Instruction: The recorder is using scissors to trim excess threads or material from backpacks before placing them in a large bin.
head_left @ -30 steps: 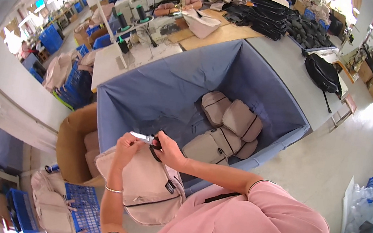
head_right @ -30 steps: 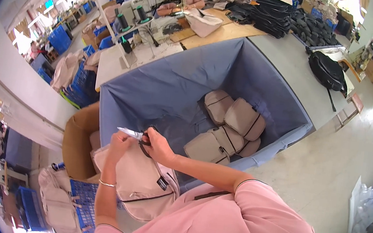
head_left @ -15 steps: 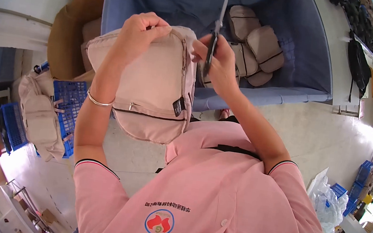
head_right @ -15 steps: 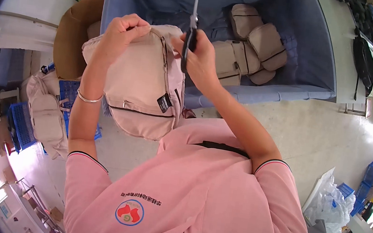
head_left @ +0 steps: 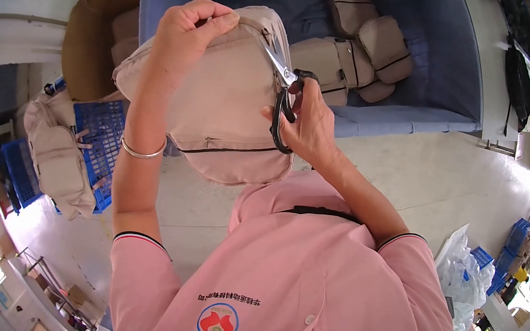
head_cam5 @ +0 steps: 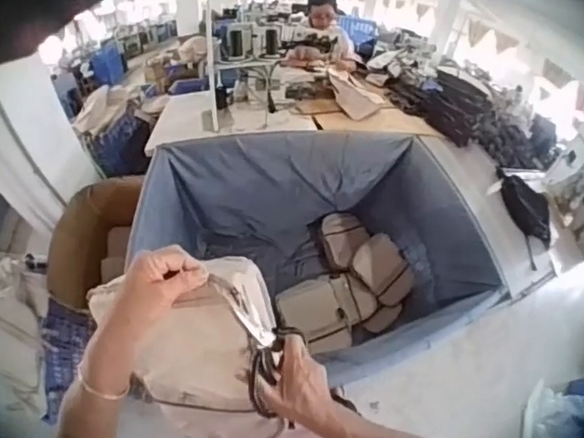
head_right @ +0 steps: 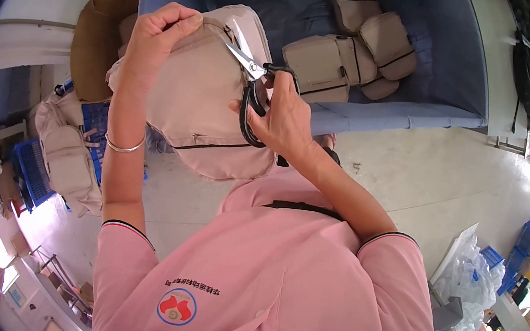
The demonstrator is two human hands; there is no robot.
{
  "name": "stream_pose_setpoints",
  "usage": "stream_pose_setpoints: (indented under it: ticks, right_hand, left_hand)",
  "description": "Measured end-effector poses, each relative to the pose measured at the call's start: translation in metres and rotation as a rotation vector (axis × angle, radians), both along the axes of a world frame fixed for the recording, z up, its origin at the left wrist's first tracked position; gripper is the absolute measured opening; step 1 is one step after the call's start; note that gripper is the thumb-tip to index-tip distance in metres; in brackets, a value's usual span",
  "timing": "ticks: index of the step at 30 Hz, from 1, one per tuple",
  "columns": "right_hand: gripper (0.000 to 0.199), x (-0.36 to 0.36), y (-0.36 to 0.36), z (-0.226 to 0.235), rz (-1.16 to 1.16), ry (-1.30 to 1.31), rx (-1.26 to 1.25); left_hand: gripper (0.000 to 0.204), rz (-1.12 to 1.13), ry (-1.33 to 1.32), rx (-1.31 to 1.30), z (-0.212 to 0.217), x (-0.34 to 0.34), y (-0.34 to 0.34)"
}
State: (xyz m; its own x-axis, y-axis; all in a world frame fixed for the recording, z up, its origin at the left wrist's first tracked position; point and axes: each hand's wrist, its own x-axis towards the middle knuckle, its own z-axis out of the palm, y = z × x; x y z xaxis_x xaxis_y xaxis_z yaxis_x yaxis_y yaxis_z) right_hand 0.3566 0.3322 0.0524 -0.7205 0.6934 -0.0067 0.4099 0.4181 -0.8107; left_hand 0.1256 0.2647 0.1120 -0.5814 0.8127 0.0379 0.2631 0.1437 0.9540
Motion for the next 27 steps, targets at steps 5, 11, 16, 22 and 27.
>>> stream_pose_setpoints:
  ticks: [5,11,16,22,27]
  right_hand:
    - [0.06,-0.005,0.011,0.012,0.025,-0.028,0.109]
    - [0.055,0.008,0.024,0.008,0.136,-0.033,0.105]
    - [0.057,0.016,0.042,0.014,0.191,-0.133,0.219]
    - [0.056,0.009,0.064,0.017,0.352,-0.094,0.065]
    - [0.034,0.003,0.025,-0.158,0.035,0.021,-0.137]
  left_hand:
    - [0.011,-0.027,0.044,-0.027,0.001,0.006,-0.008]
    - [0.012,-0.024,0.033,0.099,0.0,0.011,-0.011]
    - [0.013,-0.021,-0.069,0.166,0.0,0.015,-0.015]
    - [0.023,0.064,0.149,-0.084,-0.036,0.001,0.001]
    - [0.07,0.028,0.641,-0.607,-0.278,0.056,-0.084]
